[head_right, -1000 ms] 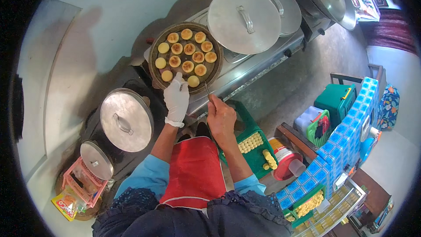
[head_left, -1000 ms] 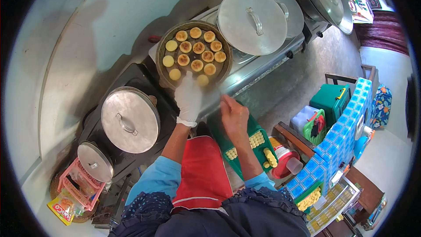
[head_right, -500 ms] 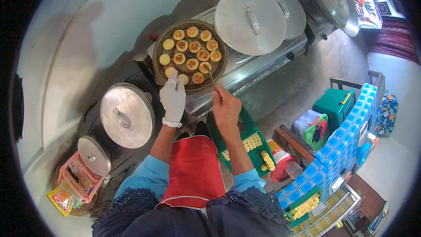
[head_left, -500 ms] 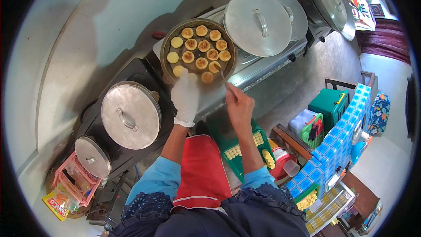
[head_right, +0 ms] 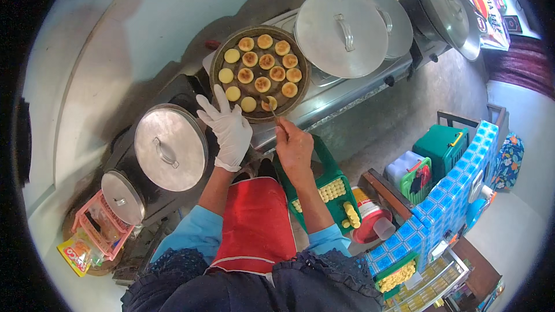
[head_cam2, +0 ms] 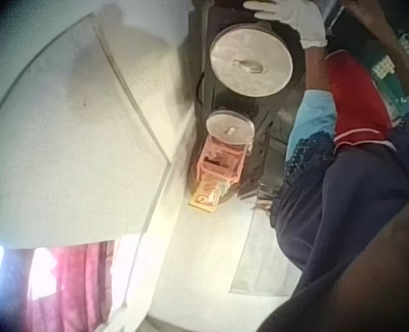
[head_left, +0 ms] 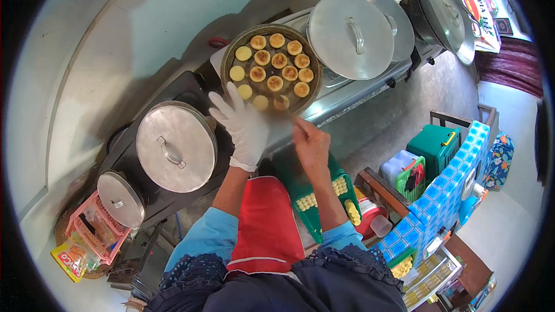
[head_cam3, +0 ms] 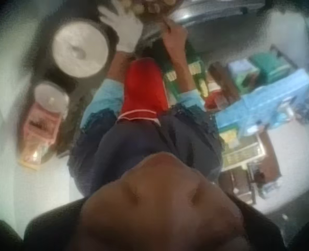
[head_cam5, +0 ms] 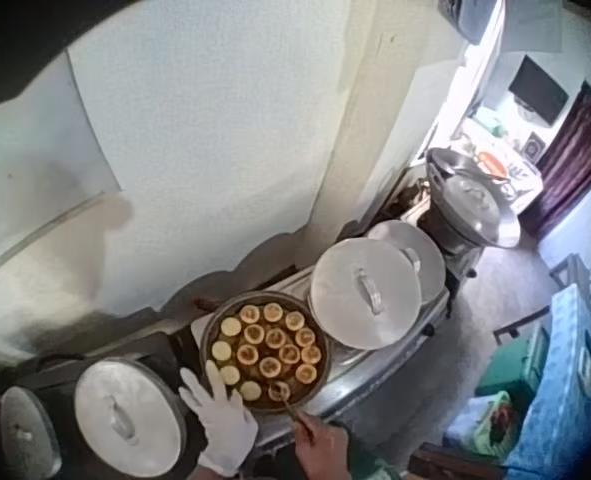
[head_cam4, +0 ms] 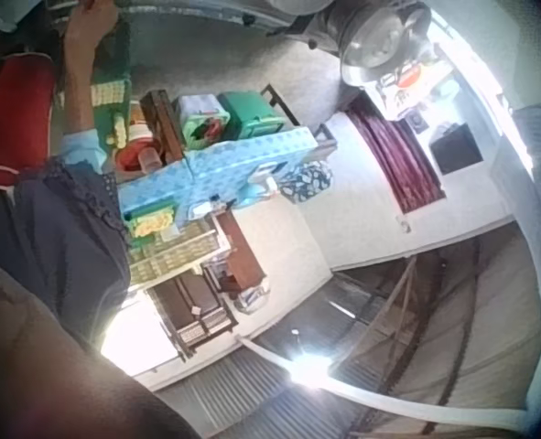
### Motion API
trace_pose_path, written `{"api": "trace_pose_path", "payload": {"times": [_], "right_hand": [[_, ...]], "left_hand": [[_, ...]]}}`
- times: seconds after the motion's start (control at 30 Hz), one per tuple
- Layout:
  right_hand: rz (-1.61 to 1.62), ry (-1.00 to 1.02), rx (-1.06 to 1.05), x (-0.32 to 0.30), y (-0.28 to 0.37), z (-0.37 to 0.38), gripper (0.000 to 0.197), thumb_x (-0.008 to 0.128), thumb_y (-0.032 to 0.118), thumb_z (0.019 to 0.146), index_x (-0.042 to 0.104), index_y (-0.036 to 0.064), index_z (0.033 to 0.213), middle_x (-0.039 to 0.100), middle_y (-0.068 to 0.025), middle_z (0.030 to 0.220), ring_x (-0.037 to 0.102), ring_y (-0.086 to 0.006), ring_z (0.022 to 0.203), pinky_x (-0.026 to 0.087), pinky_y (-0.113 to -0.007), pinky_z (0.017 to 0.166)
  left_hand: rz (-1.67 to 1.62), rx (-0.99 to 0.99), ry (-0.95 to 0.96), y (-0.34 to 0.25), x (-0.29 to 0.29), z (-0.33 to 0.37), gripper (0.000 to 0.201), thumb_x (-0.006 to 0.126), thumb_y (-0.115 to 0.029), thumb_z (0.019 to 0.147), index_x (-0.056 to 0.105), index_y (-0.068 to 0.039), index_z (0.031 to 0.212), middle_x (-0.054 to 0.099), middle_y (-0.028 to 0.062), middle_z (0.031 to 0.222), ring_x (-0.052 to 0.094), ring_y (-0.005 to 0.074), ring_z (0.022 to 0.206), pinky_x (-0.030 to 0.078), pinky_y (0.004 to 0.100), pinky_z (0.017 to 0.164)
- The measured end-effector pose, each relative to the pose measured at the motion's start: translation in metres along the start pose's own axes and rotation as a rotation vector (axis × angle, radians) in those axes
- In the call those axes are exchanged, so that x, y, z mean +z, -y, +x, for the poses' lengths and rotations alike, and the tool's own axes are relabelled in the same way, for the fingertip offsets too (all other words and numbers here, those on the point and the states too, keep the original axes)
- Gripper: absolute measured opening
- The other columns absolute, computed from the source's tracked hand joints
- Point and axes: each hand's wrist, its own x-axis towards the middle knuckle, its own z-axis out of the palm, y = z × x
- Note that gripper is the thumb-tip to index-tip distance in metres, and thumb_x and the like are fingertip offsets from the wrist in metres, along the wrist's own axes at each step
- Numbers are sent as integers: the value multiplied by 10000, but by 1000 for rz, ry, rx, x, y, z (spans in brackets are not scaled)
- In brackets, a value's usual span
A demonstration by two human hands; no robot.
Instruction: The person shapes dough into balls by hand, places them into a circular baking pan on a stove, covers the pan with a lid, and then uses a spatula to transfer the cooked pastries onto a paper-lined tray.
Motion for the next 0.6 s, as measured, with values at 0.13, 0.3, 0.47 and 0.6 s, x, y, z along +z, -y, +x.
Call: {"api": "trace_pose_path", "payload": {"times": [0.13,0.3,0.47,0.6], "right_hand": [[-47,73,45,8,12,5,259,644,107,855,692,42,1101,697,-210,948,692,-363,841,533,-404,727],[349,177,159,-9,21,-6,303,669,77,841,674,-11,1131,692,-210,810,677,-242,657,522,-330,644],[169,61,98,-4,13,7,283,675,74,843,681,-14,1112,688,-184,768,655,-210,631,516,-321,624],[-124,35,-123,11,19,18,263,679,94,844,688,8,1092,702,-190,819,704,-306,724,529,-370,657]], "left_hand": [[-23,45,-10,1,13,3,315,623,-126,763,708,-2,1040,181,248,1580,22,609,1402,61,750,1070],[-118,78,-21,6,16,3,291,617,-108,771,717,8,1018,215,237,1574,28,606,1403,26,746,1076],[-152,-20,-49,18,6,-5,336,643,-61,729,718,2,1050,232,207,1578,13,555,1431,37,704,1109],[-163,-55,-57,28,2,-6,420,640,-51,715,700,-34,1130,235,196,1578,-14,549,1434,36,712,1101]]}}
